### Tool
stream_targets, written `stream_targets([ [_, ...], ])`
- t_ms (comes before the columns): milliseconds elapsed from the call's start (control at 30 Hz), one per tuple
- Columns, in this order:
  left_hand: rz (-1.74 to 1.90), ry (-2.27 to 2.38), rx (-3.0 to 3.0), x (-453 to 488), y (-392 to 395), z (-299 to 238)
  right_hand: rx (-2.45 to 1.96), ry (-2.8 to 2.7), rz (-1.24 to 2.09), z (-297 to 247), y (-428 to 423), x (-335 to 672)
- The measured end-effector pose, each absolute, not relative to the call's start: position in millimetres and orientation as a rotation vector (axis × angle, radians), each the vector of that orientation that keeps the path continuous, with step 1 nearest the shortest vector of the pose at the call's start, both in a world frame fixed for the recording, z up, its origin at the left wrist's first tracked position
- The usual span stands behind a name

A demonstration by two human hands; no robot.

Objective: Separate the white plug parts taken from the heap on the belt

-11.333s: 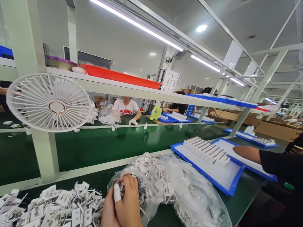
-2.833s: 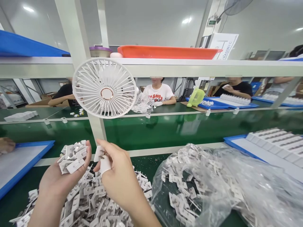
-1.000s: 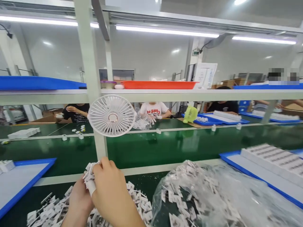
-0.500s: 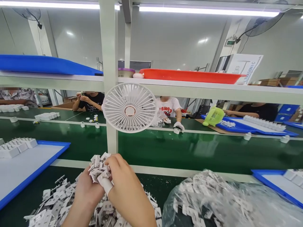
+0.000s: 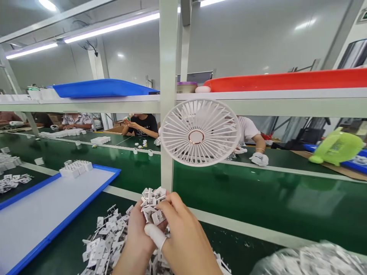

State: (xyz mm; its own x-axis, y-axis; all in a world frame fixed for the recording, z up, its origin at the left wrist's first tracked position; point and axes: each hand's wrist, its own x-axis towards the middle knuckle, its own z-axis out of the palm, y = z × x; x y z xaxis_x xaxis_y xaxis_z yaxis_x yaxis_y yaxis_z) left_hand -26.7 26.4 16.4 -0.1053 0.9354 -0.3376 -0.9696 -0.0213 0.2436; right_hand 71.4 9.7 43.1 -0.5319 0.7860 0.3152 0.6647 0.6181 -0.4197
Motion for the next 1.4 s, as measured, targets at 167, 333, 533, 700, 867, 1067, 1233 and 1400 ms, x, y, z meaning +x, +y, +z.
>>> stream_targets([
  [167,1.565,0.401,-0.181,-27,27,19,-1.208,-2.349,0.247,40,10,66],
  [333,1.560,0.372,-0.230,-27,28,21,-1.203,-2.286,0.356,40,10,68],
  [533,1.592,0.351,-0.295,-28,31,19,-0.996,-2.137,0.805,41,20,75],
  [700,1.626,0.355,-0.347,-33,31,20,-0.811,-1.619,1.354,40,33,80],
  [867,1.660,0.363,-0.397,-41,26,23,-0.482,-1.155,1.779,33,38,83],
  [1067,1.665,0.344,-0.417,-47,22,25,-0.443,-1.107,1.810,31,36,85],
  [1233,1.680,0.315,-0.410,-51,22,25,-0.488,-1.184,1.738,33,34,87],
  [1400,1.722,0.323,-0.413,-57,21,26,-0.696,-1.438,1.529,32,36,88],
])
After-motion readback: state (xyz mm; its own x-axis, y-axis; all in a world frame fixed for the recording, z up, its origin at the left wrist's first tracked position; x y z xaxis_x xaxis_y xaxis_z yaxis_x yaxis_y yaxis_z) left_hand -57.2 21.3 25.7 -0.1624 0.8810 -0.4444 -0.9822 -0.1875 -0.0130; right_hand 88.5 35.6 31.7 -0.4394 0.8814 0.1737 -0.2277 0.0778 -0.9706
